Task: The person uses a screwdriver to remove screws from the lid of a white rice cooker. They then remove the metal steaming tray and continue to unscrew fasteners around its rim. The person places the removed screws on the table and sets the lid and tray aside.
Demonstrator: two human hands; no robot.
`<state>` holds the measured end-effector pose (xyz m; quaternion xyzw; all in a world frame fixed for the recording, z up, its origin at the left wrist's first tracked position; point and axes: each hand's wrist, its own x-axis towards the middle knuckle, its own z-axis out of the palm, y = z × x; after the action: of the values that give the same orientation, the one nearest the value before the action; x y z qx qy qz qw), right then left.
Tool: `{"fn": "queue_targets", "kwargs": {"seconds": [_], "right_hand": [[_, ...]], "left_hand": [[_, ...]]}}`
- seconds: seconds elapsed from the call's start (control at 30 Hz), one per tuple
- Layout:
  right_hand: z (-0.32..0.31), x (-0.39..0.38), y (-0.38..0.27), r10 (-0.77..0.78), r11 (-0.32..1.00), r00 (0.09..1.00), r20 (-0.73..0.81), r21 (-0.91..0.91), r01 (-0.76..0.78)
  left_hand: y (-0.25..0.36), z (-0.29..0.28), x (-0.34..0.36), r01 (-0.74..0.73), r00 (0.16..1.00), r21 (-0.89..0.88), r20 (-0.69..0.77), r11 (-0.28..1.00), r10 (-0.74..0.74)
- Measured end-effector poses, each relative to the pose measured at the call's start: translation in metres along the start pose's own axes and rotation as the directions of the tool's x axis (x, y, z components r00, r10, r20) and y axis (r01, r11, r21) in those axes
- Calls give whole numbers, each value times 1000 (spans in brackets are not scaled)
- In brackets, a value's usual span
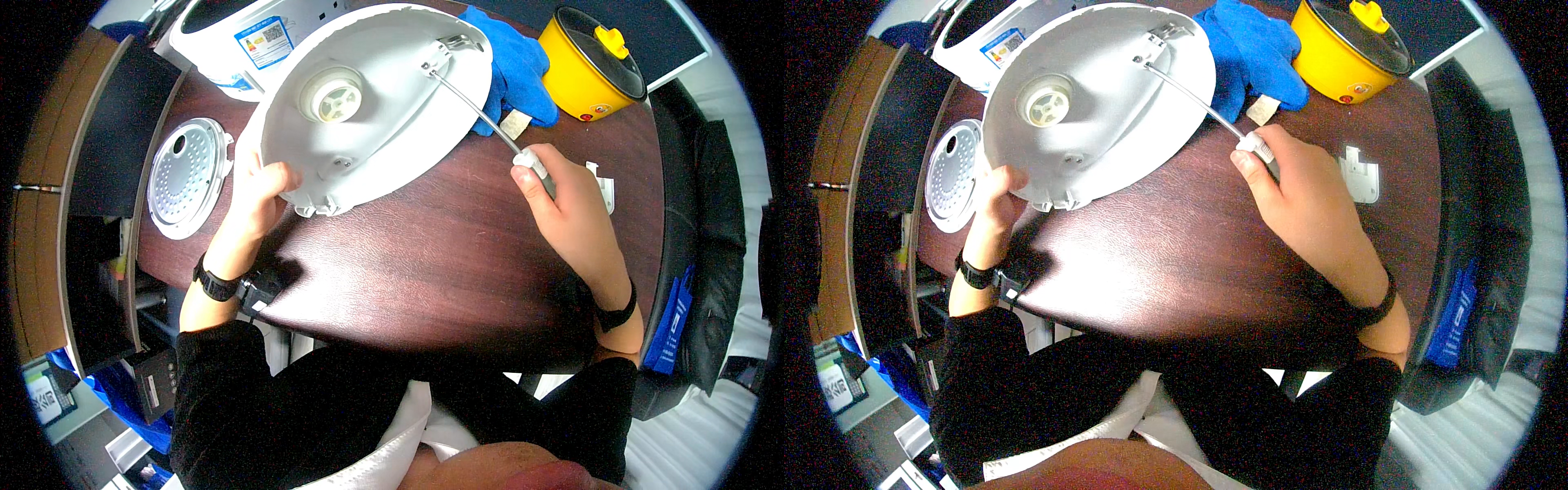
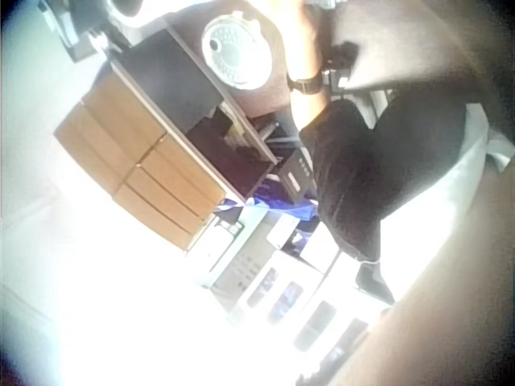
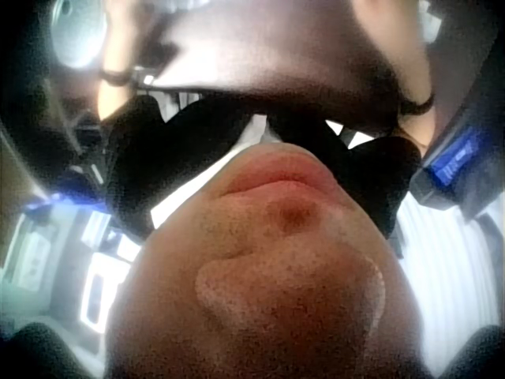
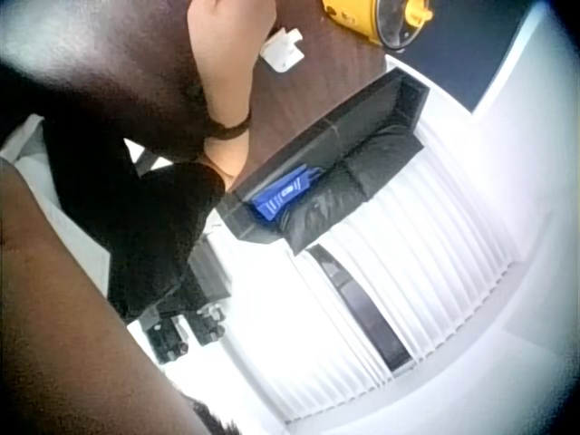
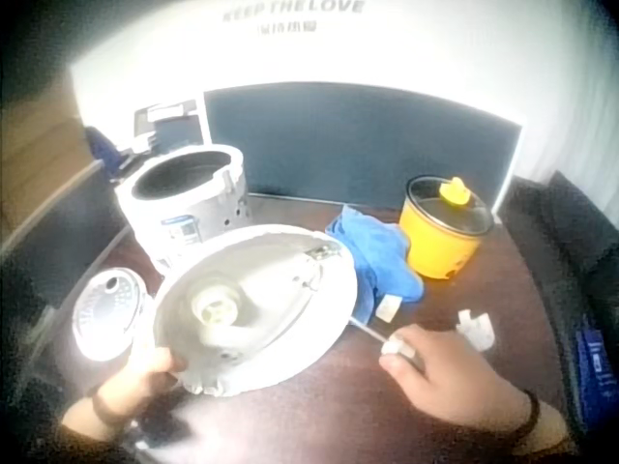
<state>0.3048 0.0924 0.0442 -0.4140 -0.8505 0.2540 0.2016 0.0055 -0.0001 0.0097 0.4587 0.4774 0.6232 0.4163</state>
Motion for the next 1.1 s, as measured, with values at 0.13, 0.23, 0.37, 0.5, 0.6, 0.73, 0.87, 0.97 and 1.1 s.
{"fn": "queue_targets", "kwargs": {"seconds": [0.13, 0.23, 0.37, 0.5, 0.6, 0.73, 0.87, 0.97, 1.1], "right_hand": [[-1, -1, -3, 84, 989, 984, 160, 106, -102], [-4, -2, -12, 192, 914, 921, 339, 281, -293], [2, -5, -8, 156, 858, 920, 360, 412, -307], [6, -1, -6, 158, 781, 901, 404, 507, -364], [10, 1, -4, 134, 751, 902, 411, 552, -362], [13, 1, -1, 136, 628, 871, 472, 639, -444], [22, -2, -3, 142, 547, 871, 470, 696, -465], [23, 2, 2, 141, 736, 924, 356, 586, -339], [22, 3, 1, 91, 946, 986, 142, 299, -130]], "left_hand": [[-2, -15, -4, 77, 993, 39, 87, 996, -80], [-4, -11, -5, 42, 990, -5, 132, 999, -41], [-1, -10, -7, 31, 988, -13, 155, 999, -28], [1, -8, -9, 36, 990, -7, 136, 999, -34], [1, -9, -9, 34, 992, -6, 122, 999, -33], [0, -9, -11, 38, 994, -7, 99, 999, -37], [0, -7, -9, 34, 996, -17, 81, 999, -33], [0, -5, -7, 24, 998, -25, 63, 999, -22], [2, 5, -3, -50, 996, -28, 76, 998, 52]]}}
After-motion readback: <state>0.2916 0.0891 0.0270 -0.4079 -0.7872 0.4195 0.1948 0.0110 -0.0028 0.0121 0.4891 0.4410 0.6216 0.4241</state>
